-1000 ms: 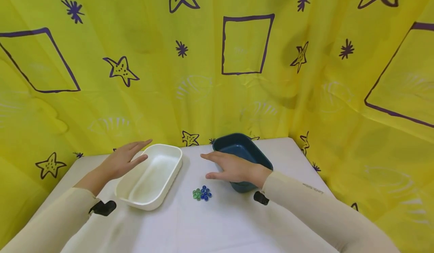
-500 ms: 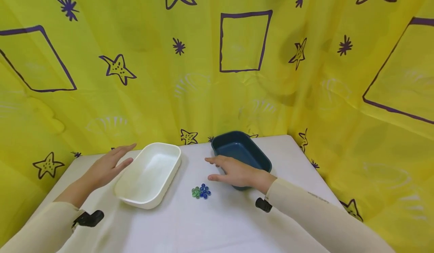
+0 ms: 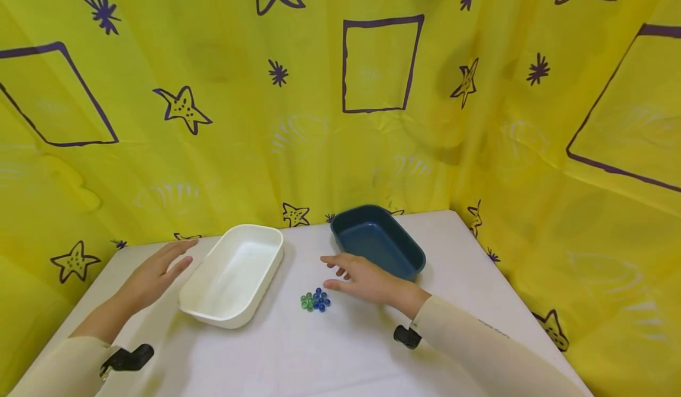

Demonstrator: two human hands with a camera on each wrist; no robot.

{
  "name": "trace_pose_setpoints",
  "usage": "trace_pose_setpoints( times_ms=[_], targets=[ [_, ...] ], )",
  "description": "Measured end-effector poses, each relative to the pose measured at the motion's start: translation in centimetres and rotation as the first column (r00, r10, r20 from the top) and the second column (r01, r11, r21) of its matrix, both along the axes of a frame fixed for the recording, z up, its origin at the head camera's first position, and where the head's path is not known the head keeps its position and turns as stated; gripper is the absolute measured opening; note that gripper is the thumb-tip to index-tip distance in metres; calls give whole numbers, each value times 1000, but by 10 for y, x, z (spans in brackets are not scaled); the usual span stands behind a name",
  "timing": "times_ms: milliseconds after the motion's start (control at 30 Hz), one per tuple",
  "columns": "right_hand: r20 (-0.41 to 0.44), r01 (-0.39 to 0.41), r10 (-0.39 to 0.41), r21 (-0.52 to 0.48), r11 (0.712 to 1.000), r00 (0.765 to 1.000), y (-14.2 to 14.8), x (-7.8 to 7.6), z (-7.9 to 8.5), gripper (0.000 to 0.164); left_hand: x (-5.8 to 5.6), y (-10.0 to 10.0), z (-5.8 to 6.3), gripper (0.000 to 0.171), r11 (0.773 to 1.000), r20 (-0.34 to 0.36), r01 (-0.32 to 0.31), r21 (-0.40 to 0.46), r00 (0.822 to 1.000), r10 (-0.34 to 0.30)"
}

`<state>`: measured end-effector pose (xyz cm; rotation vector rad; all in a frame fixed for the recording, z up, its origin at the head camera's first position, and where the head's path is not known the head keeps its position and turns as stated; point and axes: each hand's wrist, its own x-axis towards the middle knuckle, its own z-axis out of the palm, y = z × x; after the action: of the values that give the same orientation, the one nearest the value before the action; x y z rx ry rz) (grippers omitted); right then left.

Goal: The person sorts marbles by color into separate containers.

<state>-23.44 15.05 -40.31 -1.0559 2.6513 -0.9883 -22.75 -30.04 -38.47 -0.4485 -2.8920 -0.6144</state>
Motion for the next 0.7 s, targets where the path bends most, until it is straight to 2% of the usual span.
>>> trace_pose_setpoints(
  times_ms=[200,333,567,700],
  targets=[
    [60,75,-72,-50,996,996,-4,5,-10,57,4,-3,-8,56,999,40,-38,36,999,37],
    [70,124,-119,-80,989,990,-8,6,-17,54,7,-8,-13,58,996,64,-58,70,996,54],
    [122,207,-189,-157,966,974,-12,5,-25,52,11,-9,-24,54,988,55,-80,133,996,73],
    [117,229,-211,-170,959,971,-16,4,-30,49,13,-10,-30,52,983,44,-78,168,996,72]
  ],
)
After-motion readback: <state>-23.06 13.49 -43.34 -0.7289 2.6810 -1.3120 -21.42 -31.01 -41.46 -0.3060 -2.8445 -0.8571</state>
